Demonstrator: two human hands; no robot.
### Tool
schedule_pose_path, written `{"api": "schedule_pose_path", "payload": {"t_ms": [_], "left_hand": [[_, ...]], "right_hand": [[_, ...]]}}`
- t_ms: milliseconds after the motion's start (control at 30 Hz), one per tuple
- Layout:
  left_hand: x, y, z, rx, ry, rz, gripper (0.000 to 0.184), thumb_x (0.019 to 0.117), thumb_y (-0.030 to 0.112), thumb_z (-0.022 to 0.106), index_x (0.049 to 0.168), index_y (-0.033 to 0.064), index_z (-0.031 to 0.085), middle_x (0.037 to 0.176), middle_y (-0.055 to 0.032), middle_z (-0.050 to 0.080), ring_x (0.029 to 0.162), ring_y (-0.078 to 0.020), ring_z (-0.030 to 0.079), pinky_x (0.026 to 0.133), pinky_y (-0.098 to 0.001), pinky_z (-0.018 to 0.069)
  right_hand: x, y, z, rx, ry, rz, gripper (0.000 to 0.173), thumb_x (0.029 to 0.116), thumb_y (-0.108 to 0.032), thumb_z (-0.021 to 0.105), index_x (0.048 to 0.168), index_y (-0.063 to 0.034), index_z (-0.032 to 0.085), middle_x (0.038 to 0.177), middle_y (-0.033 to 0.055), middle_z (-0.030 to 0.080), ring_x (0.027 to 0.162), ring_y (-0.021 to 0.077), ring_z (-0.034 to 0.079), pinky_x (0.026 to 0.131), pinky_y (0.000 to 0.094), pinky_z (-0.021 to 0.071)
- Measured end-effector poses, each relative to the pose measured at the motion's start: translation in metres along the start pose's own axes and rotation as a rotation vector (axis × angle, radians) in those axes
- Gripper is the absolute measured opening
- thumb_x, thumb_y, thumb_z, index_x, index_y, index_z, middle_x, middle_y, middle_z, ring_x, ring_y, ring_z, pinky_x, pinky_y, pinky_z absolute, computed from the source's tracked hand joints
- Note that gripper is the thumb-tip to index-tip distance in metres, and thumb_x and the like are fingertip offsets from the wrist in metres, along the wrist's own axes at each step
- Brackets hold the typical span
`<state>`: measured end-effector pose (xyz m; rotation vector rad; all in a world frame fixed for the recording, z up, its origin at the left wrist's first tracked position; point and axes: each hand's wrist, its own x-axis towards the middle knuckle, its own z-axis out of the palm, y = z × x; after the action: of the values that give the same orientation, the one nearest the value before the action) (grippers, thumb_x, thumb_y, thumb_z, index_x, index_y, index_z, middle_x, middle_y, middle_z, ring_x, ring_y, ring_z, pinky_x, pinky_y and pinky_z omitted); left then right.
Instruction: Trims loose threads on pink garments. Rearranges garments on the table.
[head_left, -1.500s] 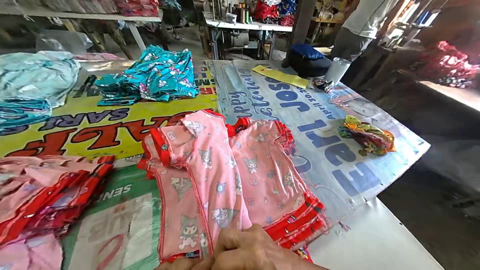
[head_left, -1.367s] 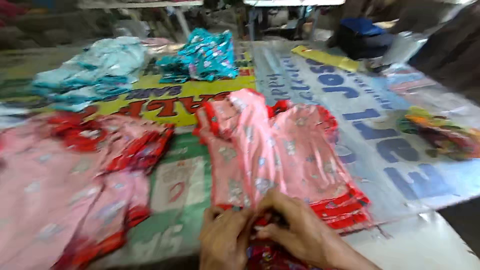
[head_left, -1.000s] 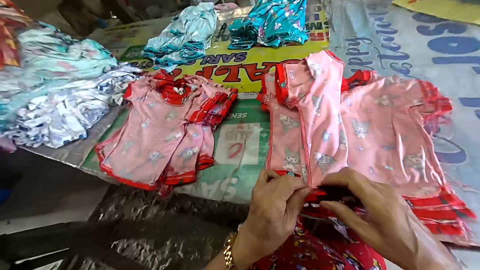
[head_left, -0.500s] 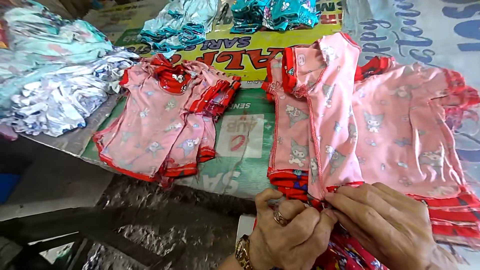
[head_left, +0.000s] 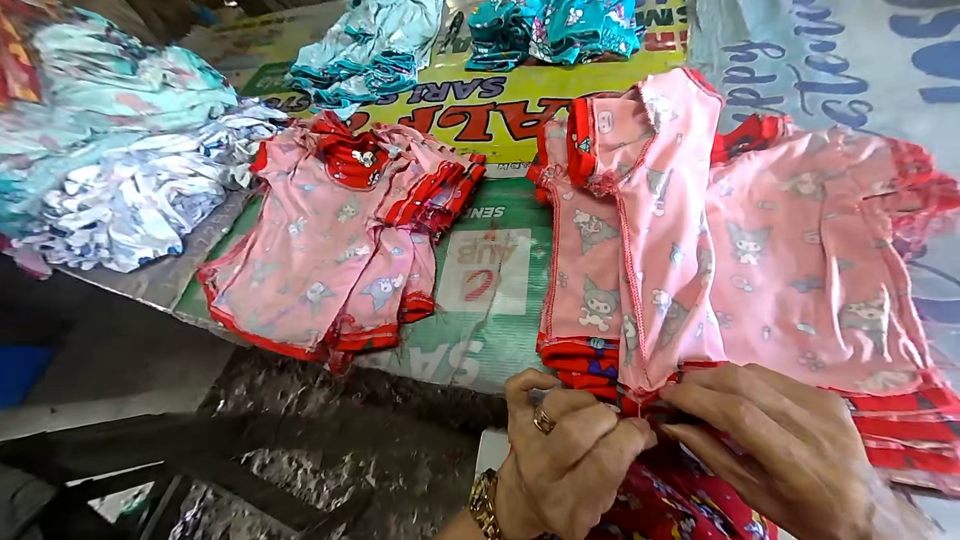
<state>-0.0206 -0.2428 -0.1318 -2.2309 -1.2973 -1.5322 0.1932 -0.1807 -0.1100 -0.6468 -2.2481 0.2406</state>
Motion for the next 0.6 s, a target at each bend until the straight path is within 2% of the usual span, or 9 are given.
{"api": "schedule_pose_path", "payload": {"t_ms": [133,433,500,533,600], "left_hand": [[0.003,0.004,0.003,-0.005,-0.019,0.030,0.004,0.1009,0.021,0.061,0.101,0.0171,0.063,0.091,0.0019,0.056,0.091,-0.0099,0.055,0.105,-0.0342,0.0352],[0.003,0.005,0.004,-0.026,-0.029,0.049,0.005,0.1013,0.020,0.059,0.099,0.0165,0.063,0.092,0.0015,0.056,0.092,-0.0096,0.055,0.106,-0.0346,0.0347],[0.004,0.008,-0.009,-0.107,-0.037,0.022,0.009,0.1024,0.024,0.060,0.097,0.0173,0.063,0.091,0.0027,0.057,0.094,-0.0086,0.057,0.107,-0.0337,0.0365],[0.006,0.006,-0.020,-0.145,-0.029,-0.007,0.014,0.1041,0.028,0.057,0.095,0.0185,0.062,0.090,0.0043,0.059,0.093,-0.0072,0.058,0.106,-0.0323,0.0387],[0.013,-0.002,-0.038,-0.155,-0.008,-0.116,0.024,0.1072,0.036,0.048,0.095,0.0197,0.060,0.091,0.0066,0.062,0.093,-0.0047,0.060,0.101,-0.0300,0.0435]], "right_hand": [[0.005,-0.004,0.008,-0.018,0.046,-0.011,0.019,0.1045,-0.027,0.060,0.111,-0.0108,0.066,0.096,0.0075,0.073,0.084,0.0164,0.067,0.069,0.0271,0.0503],[0.004,-0.003,0.012,0.045,0.080,-0.019,0.017,0.1053,-0.023,0.058,0.108,-0.0093,0.068,0.095,0.0082,0.073,0.086,0.0151,0.069,0.072,0.0253,0.0526],[0.000,-0.009,0.006,0.074,-0.020,0.000,0.019,0.1056,-0.026,0.058,0.107,-0.0108,0.069,0.093,0.0069,0.073,0.083,0.0150,0.069,0.069,0.0263,0.0537],[-0.001,-0.012,-0.004,0.135,-0.132,0.012,0.020,0.1052,-0.028,0.058,0.107,-0.0113,0.069,0.092,0.0066,0.073,0.081,0.0157,0.069,0.066,0.0280,0.0539],[0.002,-0.016,-0.026,0.397,-0.327,0.046,0.019,0.1031,-0.025,0.062,0.108,-0.0079,0.070,0.092,0.0094,0.072,0.080,0.0173,0.069,0.066,0.0298,0.0537]]}}
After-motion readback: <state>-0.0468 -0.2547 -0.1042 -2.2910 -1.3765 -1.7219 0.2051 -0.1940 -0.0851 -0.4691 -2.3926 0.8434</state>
